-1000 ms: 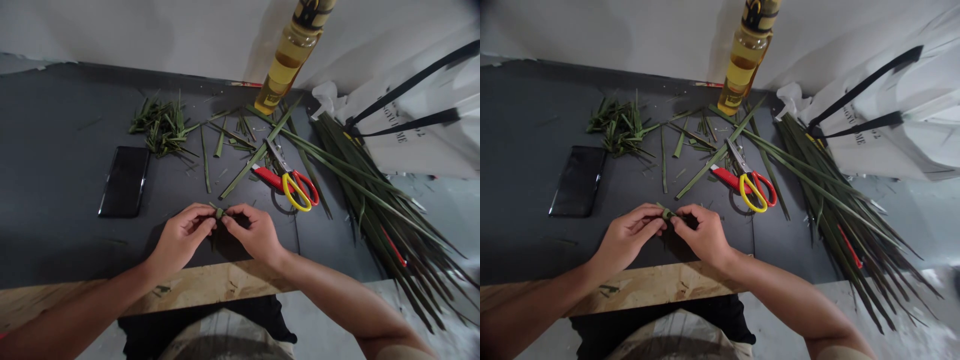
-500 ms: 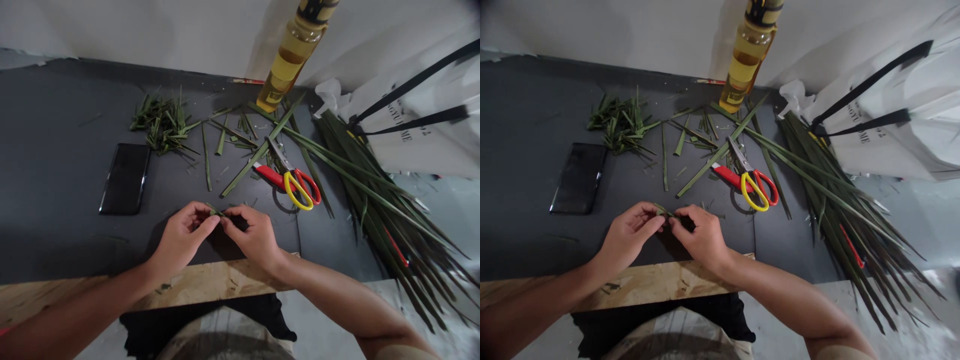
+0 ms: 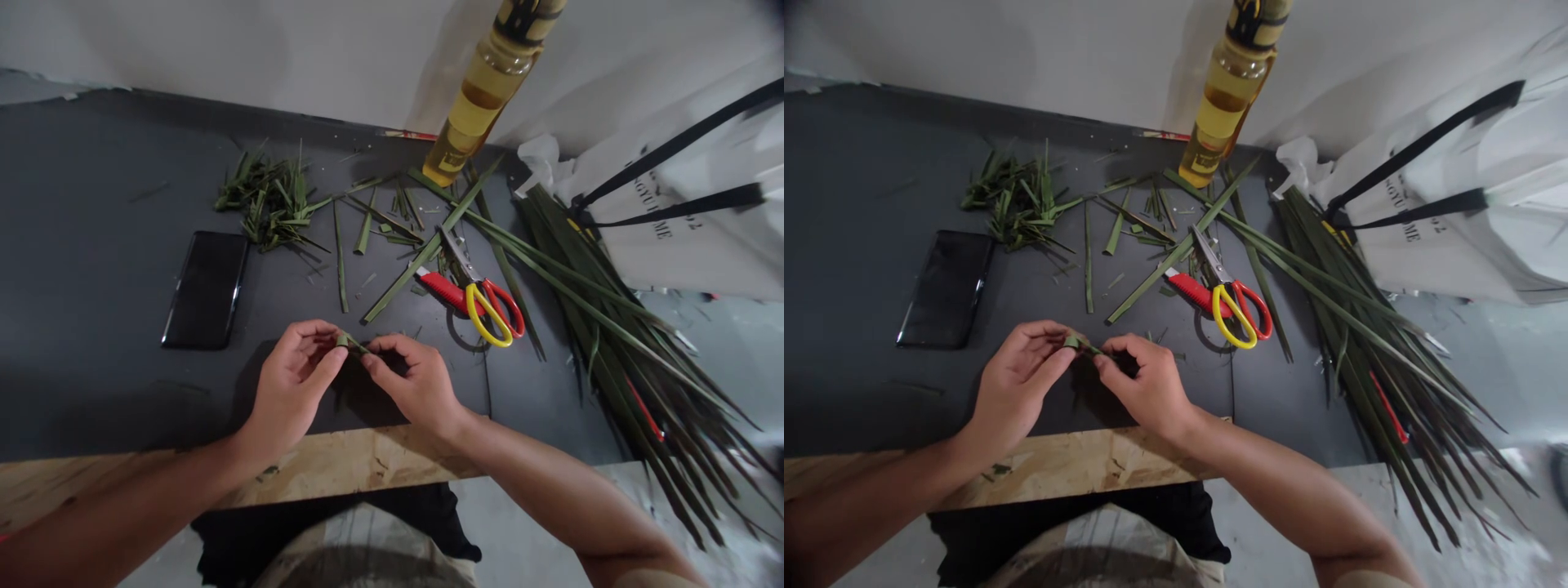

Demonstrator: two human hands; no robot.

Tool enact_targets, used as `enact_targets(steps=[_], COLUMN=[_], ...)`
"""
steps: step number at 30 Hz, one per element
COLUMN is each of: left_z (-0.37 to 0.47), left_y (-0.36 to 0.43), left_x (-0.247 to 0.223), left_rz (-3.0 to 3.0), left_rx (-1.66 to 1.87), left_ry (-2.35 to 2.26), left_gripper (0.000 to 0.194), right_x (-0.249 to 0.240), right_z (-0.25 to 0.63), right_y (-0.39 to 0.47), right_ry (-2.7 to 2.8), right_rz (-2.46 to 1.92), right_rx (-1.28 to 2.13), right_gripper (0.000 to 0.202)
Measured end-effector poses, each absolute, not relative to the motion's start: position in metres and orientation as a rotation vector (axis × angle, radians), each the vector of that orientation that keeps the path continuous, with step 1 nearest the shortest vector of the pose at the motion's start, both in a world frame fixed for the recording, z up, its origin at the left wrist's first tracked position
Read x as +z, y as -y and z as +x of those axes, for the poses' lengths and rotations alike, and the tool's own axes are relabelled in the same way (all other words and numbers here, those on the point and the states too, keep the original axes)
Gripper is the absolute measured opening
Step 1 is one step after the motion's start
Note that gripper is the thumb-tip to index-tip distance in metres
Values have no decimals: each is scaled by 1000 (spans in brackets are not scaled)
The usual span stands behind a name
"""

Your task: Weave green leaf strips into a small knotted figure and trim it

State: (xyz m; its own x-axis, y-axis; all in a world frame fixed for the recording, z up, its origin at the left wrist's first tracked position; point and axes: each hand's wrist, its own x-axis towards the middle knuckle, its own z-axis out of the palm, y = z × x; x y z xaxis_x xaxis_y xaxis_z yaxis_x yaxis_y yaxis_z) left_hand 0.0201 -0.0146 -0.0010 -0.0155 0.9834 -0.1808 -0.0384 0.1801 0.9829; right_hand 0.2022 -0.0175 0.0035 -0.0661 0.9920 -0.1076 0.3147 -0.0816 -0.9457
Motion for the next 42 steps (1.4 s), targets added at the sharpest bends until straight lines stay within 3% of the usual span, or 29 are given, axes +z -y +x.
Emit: enact_targets(steps=[29,42], left_z=[15,6], left_y=[11,13], left_x=[-1,-1], left_rz=[1239,1168], left_rx=[1143,999], left_ry=[-1235,-1006], left_gripper=[10,19], right_x=[3,7], right_z=[208,226], right_y=[17,8], right_ry=[1510,1368], right_rz=[-1441,-1407], right_rx=[1280,1665], right_gripper=[17,24])
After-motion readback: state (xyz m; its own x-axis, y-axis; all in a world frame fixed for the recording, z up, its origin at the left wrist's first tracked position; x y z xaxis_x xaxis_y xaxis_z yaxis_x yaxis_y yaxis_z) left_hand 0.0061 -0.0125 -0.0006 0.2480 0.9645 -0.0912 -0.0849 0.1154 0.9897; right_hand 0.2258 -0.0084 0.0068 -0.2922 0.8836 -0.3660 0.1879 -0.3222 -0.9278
